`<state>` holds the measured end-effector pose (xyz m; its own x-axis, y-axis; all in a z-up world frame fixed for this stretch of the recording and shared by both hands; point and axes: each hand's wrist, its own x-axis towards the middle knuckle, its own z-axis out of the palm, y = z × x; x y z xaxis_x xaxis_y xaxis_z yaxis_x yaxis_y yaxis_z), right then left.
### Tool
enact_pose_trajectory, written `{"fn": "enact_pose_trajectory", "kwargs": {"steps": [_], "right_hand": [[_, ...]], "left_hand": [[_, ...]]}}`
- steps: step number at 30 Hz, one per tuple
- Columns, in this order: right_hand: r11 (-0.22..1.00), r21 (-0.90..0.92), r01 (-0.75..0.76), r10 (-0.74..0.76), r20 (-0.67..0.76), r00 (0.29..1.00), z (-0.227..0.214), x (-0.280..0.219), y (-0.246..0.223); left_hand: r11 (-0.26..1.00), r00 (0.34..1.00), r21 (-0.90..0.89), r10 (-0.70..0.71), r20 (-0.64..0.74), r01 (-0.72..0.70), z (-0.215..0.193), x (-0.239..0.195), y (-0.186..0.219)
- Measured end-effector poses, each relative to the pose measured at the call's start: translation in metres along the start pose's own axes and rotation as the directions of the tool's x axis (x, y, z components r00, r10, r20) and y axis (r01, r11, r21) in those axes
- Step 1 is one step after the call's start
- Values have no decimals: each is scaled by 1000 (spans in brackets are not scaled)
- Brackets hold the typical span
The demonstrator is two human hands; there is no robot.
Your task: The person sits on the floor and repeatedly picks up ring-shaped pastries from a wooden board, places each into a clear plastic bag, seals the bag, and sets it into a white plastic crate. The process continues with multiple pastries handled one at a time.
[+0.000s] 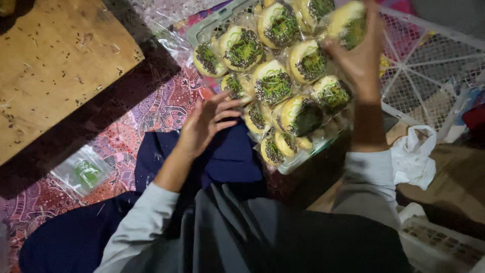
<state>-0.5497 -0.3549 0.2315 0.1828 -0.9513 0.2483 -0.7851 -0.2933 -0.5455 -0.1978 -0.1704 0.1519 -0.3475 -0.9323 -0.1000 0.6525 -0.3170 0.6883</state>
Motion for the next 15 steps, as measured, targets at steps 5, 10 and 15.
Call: {"fn": "enact_pose_trajectory", "kwargs": {"steps": [5, 10, 15], "right_hand": [[991, -57, -124, 135, 294, 946, 19, 0, 67], [975, -185, -128, 177, 280, 944, 23, 6, 88], [937, -282, 208, -175, 138, 975, 57, 52, 61]], "left_hand": [[997, 969, 62, -24, -248, 41, -62, -57, -14], [995, 891, 98, 40, -453, 5, -106, -112, -26], [976, 810, 186, 19, -586, 112, -143, -143, -38]]}}
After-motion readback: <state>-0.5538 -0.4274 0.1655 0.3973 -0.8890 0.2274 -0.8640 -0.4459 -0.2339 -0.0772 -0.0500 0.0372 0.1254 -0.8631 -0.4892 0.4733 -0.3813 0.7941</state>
